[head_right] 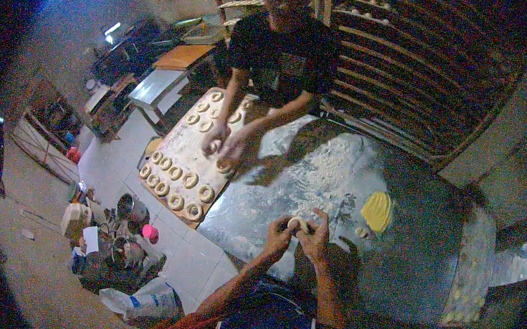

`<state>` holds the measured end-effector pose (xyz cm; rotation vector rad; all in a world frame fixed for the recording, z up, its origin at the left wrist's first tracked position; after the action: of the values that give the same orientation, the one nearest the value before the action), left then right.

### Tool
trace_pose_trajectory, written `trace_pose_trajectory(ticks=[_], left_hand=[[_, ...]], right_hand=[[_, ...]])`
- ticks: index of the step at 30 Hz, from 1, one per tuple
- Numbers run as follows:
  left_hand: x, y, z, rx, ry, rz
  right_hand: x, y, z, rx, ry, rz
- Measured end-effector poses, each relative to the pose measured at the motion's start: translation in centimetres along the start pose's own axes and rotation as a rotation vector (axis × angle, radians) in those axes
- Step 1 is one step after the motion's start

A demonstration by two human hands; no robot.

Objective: The person shapes small dough balls into ring shapes by hand and places them on a wooden board. Another person works alongside, also shaping dough and arranging it on the board. The workspace is a floured table with dough balls and shaped rings visible throughout.

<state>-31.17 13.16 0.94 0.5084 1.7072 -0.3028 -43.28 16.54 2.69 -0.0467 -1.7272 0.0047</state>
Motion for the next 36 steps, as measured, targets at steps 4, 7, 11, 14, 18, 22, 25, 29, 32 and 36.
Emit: trace_pose_trajectory(ticks=[4, 7, 11, 14, 18, 22, 25, 29, 32, 36], left_hand=[[1.1, -0.4, 0.4, 0.203, 0.367, 0.061], [0.4, 0.2, 1.3, 0.358, 0.363, -0.074], [2.1, 0.1, 2.1, 0.156, 0.565, 0.012], [3.2, -1.2, 4.6, 0.008, 0.589, 0.032], [-3.7, -1.3, 2.4, -0.003, -0.93, -0.396], [0.2, -2.2, 5.4, -0.195, -0.16, -0.002], [5.5, -3.5, 6.0, -0.235, 0.774, 0.033], [-1.3, -3.8, 6.6, -0.229, -0.53, -0.277], [5.8, -4.1, 10.8, -0.252, 0.064, -0.12], [-0.5, -5.0, 10.4, -0.14, -0.261, -0.15]], right_hand=[[-0.3, -0.2, -0.1, 0.334, -0.083, -0.142], [-0.2, -0.9, -0.6, 0.062, -0.753, -0.231], [-9.4, -2.4, 3.0, 0.019, -0.015, -0.288], [-5.9, -2.9, -0.5, -0.149, -0.387, -0.162], [-2.4, -3.0, -1.6, -0.203, 0.055, -0.178], [0.1, -5.4, -5.1, -0.054, 0.261, -0.402], [-1.7, -6.2, -5.8, -0.106, 0.286, -0.253], [-7.9, -6.5, -2.9, -0.01, 0.206, -0.45], [-4.3, -8.2, -7.2, -0.059, 0.382, -0.363], [-6.2, -7.9, -5.9, -0.247, 0.101, -0.131]])
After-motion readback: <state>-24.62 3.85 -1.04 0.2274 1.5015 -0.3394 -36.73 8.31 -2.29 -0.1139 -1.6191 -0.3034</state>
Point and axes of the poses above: each hand's wrist, its own y-axis away from the middle knuckle, its own z-axis out of the back of the hand, x = y × z, the point moved 5 cm from there along -y, towards the middle knuckle, and after that the axes turned 15 degrees about x, right-handed, at the moved point
